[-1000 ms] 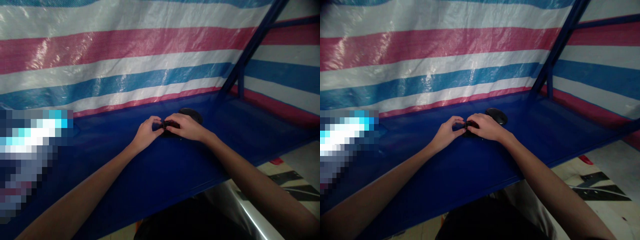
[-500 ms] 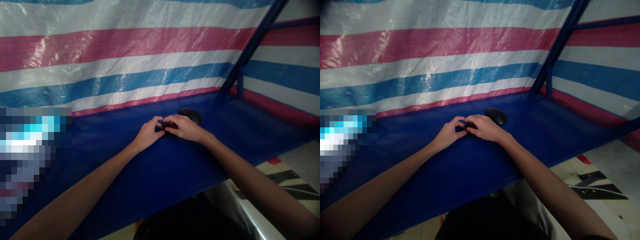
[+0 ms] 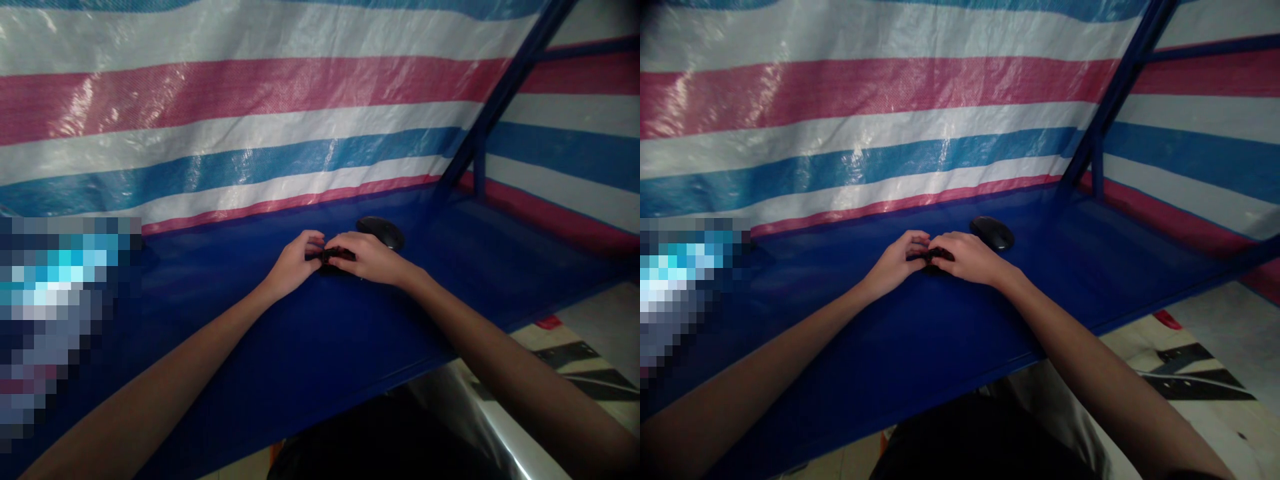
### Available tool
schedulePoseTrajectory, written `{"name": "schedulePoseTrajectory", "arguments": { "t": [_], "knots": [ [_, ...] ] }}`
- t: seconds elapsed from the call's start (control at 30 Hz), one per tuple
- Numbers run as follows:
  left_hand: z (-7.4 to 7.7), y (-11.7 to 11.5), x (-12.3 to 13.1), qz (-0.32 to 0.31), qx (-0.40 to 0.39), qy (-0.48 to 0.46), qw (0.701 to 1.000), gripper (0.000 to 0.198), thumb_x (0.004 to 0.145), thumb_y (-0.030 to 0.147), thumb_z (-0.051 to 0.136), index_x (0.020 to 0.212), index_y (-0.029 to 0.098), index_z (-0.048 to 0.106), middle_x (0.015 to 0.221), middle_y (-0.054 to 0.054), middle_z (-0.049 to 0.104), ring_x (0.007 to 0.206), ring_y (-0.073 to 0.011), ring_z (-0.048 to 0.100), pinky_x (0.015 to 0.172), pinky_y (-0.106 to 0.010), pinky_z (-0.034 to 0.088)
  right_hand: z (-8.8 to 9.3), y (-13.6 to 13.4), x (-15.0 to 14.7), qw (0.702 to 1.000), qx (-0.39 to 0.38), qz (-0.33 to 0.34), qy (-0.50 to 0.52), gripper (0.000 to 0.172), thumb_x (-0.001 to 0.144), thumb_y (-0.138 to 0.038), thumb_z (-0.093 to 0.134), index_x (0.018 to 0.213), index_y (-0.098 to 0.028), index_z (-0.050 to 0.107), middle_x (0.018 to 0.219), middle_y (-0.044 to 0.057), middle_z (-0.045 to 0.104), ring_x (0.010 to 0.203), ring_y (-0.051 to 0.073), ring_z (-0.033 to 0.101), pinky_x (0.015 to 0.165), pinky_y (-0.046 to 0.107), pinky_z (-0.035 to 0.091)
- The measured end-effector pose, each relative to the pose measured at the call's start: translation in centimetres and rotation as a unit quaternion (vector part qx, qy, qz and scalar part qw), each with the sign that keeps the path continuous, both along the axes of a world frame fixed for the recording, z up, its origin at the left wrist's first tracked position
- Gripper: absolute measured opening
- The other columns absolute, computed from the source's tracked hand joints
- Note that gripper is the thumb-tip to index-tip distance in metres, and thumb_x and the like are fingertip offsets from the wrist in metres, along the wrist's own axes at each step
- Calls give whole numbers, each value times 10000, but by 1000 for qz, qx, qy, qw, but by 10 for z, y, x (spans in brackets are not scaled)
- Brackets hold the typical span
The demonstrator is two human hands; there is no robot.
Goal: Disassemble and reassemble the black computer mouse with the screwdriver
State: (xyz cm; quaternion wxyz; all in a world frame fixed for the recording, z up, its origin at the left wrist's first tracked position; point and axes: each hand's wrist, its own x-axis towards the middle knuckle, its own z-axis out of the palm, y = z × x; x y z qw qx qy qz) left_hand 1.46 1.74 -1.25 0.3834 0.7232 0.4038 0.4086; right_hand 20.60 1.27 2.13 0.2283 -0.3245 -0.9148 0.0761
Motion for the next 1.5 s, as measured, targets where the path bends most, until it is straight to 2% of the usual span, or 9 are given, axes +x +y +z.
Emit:
{"name": "schedulePoseTrajectory", "arguments": {
  "t": [0.13,0.33,0.53,0.97,1.03,1.1,1.23,1.33,1.5],
  "knots": [
    [0,3,-1,-13,-50,-42,998,412,630,-23,533,994,171,525,985,-37,608,886,-149,610,870,-357,475,1,-1,-1,1000,5,4,-16,186,855,-239,560,1006,-162,637,952,74,674,894,198,613,809,324,445],
    [1,2,1,-33,-21,-21,999,336,653,-20,518,931,164,559,923,-20,628,886,-146,605,901,-364,463,-2,1,-1,999,10,4,-52,193,844,-237,574,1013,-191,657,973,64,695,932,217,623,852,358,432],
    [0,2,1,-21,0,3,1000,263,722,36,513,942,170,567,933,-25,637,893,-146,612,894,-357,470,2,1,0,998,-9,20,-54,197,869,-281,546,986,-191,677,919,58,696,848,187,627,784,323,433],
    [6,-4,2,-33,45,101,993,237,733,76,551,936,191,595,948,-14,663,914,-163,628,882,-352,481,10,-3,2,999,-32,-8,-28,163,857,-301,550,908,-189,657,857,32,688,778,162,625,715,269,417],
    [6,-4,2,-26,52,105,993,254,727,60,549,941,192,590,954,-11,660,918,-158,622,890,-357,477,13,0,9,999,4,-45,13,192,874,-316,520,924,-184,650,906,44,690,851,175,623,773,283,428],
    [6,-4,2,-20,55,102,993,267,723,44,543,944,189,583,965,-11,657,922,-153,616,901,-362,472,13,6,19,990,60,-123,40,212,881,-303,495,966,-173,639,990,69,679,955,206,601,856,326,420],
    [5,-4,3,-21,44,83,995,295,724,18,517,964,182,567,982,-20,653,928,-147,611,906,-363,468,6,19,38,967,61,-240,-66,329,847,-316,504,1124,-159,585,1198,139,586,1077,306,546,884,450,421],
    [6,-4,3,-22,39,79,996,308,716,3,504,960,180,567,988,-26,652,933,-150,610,914,-374,462,2,23,44,957,24,-258,-129,367,851,-312,468,1178,-171,558,1234,149,558,1078,341,546,863,500,433],
    [6,-4,3,-24,42,80,996,310,709,0,502,946,186,573,979,-27,652,926,-161,610,911,-398,462,1,25,49,947,30,-293,-127,491,824,-303,497,1297,-175,471,1252,181,520,1069,369,537,833,528,448]
  ]
}}
